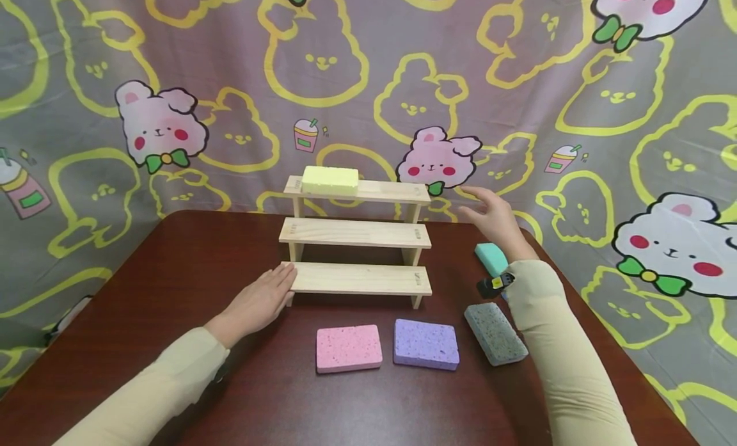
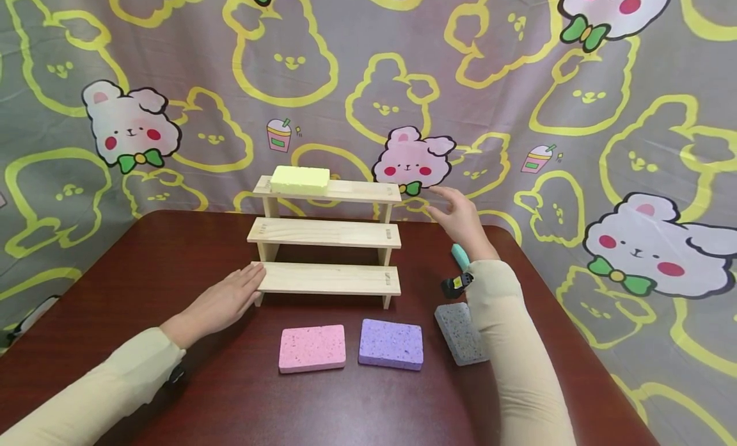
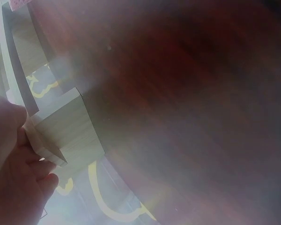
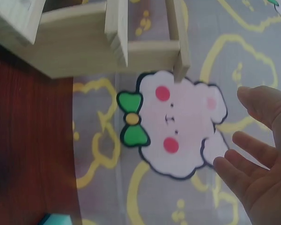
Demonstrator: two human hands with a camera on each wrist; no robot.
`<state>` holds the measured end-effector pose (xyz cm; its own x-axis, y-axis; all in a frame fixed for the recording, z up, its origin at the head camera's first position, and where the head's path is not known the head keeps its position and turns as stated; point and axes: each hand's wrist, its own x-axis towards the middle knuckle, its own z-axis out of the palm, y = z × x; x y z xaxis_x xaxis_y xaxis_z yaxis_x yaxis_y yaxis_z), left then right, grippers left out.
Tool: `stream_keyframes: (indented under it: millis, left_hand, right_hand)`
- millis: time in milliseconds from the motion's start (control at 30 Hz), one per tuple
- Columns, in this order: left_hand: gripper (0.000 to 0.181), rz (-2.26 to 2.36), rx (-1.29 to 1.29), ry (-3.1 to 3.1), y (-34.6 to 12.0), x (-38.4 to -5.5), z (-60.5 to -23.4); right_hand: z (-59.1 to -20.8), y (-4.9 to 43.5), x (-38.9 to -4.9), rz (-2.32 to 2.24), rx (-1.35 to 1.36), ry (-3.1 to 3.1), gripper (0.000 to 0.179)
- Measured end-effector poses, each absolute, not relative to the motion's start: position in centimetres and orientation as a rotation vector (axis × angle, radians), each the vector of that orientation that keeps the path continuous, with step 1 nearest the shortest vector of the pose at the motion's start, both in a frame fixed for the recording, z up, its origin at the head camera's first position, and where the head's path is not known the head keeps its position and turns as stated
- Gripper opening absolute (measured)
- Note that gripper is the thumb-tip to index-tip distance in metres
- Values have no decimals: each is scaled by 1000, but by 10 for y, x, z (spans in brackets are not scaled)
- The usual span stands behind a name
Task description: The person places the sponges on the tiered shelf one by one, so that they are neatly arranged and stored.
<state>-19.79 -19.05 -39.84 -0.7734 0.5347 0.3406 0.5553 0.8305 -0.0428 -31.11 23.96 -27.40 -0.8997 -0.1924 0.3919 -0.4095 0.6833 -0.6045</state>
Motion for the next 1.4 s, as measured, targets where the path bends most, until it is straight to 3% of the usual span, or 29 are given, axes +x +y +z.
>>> stream_keyframes:
  millis: [500, 833, 1400]
  left_hand:
    - [44, -69, -818, -2683, -190, -199, -399]
    - [44, -64, -812, -2702, -190, -198, -398]
    - [44, -75, -821, -2685, -192, -199, -399]
  right_hand:
    - [-297, 285, -315, 1030, 299, -2615, 52]
    - [-318, 308, -317, 1034, 325, -2617, 49]
    - [-345, 326, -317, 1075, 219, -2734, 53]
